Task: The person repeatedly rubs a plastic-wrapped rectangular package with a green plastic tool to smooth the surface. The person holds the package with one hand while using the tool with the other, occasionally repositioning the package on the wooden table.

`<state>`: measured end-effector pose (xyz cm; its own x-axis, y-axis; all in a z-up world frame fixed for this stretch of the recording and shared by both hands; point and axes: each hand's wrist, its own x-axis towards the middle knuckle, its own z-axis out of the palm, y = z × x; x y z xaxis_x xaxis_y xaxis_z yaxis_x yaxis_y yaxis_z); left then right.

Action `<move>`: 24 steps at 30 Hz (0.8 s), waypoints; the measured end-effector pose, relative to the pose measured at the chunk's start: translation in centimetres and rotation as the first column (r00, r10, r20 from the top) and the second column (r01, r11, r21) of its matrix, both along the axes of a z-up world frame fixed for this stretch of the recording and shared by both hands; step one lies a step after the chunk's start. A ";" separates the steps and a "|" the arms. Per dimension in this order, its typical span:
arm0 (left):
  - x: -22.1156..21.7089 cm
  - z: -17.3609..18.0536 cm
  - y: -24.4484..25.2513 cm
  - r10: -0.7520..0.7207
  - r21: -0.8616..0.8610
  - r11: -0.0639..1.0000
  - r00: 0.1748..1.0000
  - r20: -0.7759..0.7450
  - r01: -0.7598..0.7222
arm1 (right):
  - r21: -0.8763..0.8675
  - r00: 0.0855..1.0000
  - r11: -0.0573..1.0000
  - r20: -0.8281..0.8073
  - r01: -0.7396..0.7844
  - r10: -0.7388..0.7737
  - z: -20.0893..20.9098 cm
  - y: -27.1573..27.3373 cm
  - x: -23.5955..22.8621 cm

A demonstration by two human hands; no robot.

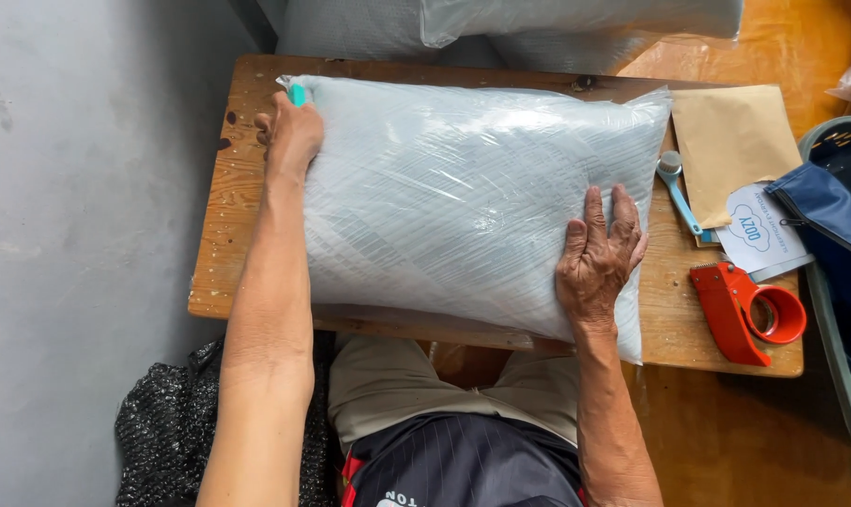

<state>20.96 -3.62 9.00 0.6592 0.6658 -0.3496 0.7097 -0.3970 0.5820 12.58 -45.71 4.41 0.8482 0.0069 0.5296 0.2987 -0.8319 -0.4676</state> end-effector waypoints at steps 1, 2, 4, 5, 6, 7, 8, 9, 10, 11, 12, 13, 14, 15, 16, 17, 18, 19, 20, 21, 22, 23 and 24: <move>0.6 -3.0 1.9 -0.003 -0.003 1.000 1.000 -0.001 0.003 | -0.003 1.000 1.000 -0.001 0.003 -0.003 -0.1 -0.1 0.0; 1.3 -5.9 3.8 0.015 0.065 0.998 0.999 -0.030 -0.013 | 0.022 1.000 1.000 0.016 -0.015 0.015 -0.2 -0.2 -0.1; 1.7 -9.0 6.4 0.029 0.134 0.991 0.998 -0.052 -0.022 | 0.048 0.999 0.998 0.039 -0.030 0.028 -0.4 -0.4 -0.3; 1.3 -9.3 7.3 0.062 0.119 0.991 0.998 -0.014 -0.060 | 0.055 0.999 0.998 0.049 -0.025 0.023 -0.5 -0.3 -0.5; 1.0 -9.6 8.1 0.096 0.102 0.990 0.995 0.024 -0.098 | 0.062 0.998 0.998 0.059 -0.021 0.017 -0.5 -0.3 -0.7; 0.4 -6.7 6.6 0.090 0.104 0.990 0.996 0.023 -0.092 | 0.065 0.998 0.998 0.058 -0.015 0.011 -0.6 -0.1 -1.1; -0.2 -3.9 5.1 0.100 0.213 0.968 0.985 0.144 -0.129 | 0.061 0.997 0.998 0.082 -0.002 -0.003 -0.6 0.1 -1.4; -0.9 -1.1 3.7 0.099 0.312 0.932 0.959 0.265 -0.183 | 0.055 0.994 0.998 0.107 0.006 -0.012 -0.7 0.4 -1.6; -0.1 0.0 1.7 0.097 0.313 0.932 0.959 0.265 -0.181 | 0.057 0.994 0.998 0.108 0.008 -0.014 -0.7 0.4 -1.6; 0.6 1.1 -0.2 -0.028 0.396 0.909 0.928 0.372 -0.131 | 0.040 0.994 0.999 0.104 0.015 -0.020 -0.8 0.5 -1.7; 1.3 2.2 -2.2 -0.161 0.481 0.872 0.874 0.459 -0.092 | 0.023 0.995 0.999 0.100 0.023 -0.025 -0.9 0.5 -1.9; 1.6 2.7 -6.4 -0.160 0.482 0.871 0.873 0.460 -0.095 | 0.025 0.995 0.999 0.102 0.021 -0.023 -0.9 0.5 -1.8; 2.0 3.3 -10.7 -0.300 0.542 0.840 0.831 0.467 -0.001 | 0.020 0.995 0.999 0.098 0.027 -0.029 -0.9 0.5 -1.8; 2.5 3.9 -15.0 -0.438 0.604 0.792 0.770 0.464 0.086 | 0.017 0.994 0.999 0.098 0.036 -0.037 -0.9 0.5 -1.7; 2.5 3.5 -18.3 -0.439 0.607 0.790 0.767 0.467 0.083 | 0.020 0.994 0.999 0.103 0.036 -0.038 -0.9 0.5 -1.6; 2.3 2.9 -21.7 -0.546 0.680 0.709 0.757 0.360 0.189 | 0.013 0.994 0.999 0.104 0.038 -0.039 -0.9 0.5 -1.6; 2.1 2.3 -25.1 -0.639 0.735 0.612 0.730 0.243 0.292 | 0.005 0.994 0.999 0.105 0.040 -0.040 -0.9 0.4 -1.7; 2.4 2.0 -25.1 -0.635 0.734 0.614 0.733 0.242 0.290 | 0.004 0.994 0.999 0.103 0.035 -0.035 -0.9 0.4 -1.6; 2.7 1.8 -25.1 -0.637 0.681 0.627 0.752 0.170 0.377 | 0.009 0.993 1.000 0.114 0.027 -0.028 -0.9 0.4 -1.6; 3.0 1.6 -25.2 -0.641 0.618 0.640 0.761 0.100 0.457 | 0.011 0.992 1.000 0.126 0.020 -0.021 -0.8 0.2 -1.5; 3.4 1.3 -22.4 -0.637 0.615 0.644 0.764 0.103 0.454 | 0.007 0.992 1.000 0.127 0.015 -0.016 -0.8 0.1 -1.5; 3.9 1.0 -19.6 -0.567 0.660 0.634 0.823 0.041 0.403 | 0.008 0.992 1.000 0.124 0.016 -0.017 -0.9 0.2 -1.4; 4.4 0.8 -16.8 -0.486 0.705 0.615 0.874 -0.015 0.354 | 0.008 0.992 1.000 0.122 0.017 -0.018 -0.9 0.2 -1.4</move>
